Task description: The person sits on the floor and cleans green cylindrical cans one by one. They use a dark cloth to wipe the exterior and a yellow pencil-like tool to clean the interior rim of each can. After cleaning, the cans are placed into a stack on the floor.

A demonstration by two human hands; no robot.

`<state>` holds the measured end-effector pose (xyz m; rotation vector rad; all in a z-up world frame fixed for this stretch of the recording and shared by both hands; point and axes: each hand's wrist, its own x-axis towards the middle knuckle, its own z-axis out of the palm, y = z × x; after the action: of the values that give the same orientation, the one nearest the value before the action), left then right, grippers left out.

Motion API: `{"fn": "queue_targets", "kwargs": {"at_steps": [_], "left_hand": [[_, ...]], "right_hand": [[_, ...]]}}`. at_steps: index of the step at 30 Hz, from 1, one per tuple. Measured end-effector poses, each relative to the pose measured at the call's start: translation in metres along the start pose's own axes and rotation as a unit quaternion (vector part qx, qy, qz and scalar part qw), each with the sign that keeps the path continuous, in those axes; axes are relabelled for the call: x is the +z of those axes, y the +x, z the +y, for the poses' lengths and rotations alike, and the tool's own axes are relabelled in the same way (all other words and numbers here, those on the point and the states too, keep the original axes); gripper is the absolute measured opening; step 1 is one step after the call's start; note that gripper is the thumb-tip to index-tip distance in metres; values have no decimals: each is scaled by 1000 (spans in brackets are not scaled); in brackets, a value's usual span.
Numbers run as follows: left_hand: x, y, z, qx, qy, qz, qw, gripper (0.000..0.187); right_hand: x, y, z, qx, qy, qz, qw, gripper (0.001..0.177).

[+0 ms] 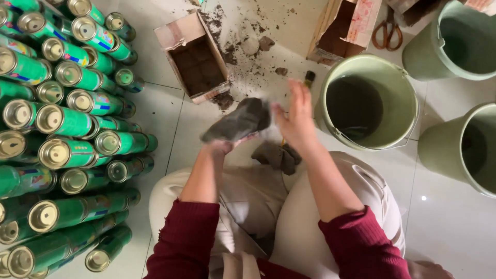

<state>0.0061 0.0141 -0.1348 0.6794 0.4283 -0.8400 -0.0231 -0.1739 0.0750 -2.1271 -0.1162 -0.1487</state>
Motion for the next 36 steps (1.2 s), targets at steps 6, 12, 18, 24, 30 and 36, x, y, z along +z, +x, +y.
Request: {"fn": "queue_targets", "kwargs": {"at_steps": [6,12,18,24,30,36], "left_hand": [[105,-89,32,110,192,93,971,22],[114,-74,24,171,262,92,945,33],[75,-29,18,266,404,288,827,31],[104,-74,26,286,223,288,886,33],[158,-93,6,456,357,143,803,51],[107,-54,-7,388,123,176,896,53]], "right_hand": [[31,4,-25,222,37,-168,960,75],[28,9,-60,397,255,-32,881,75],[42,8,-43,510,460,30,726,79],[28,17,-42,493,464,135,723,68],[61,2,-2,383,188,190,884,74],[85,-26,-21,130,-4,-2,991,52]]}}
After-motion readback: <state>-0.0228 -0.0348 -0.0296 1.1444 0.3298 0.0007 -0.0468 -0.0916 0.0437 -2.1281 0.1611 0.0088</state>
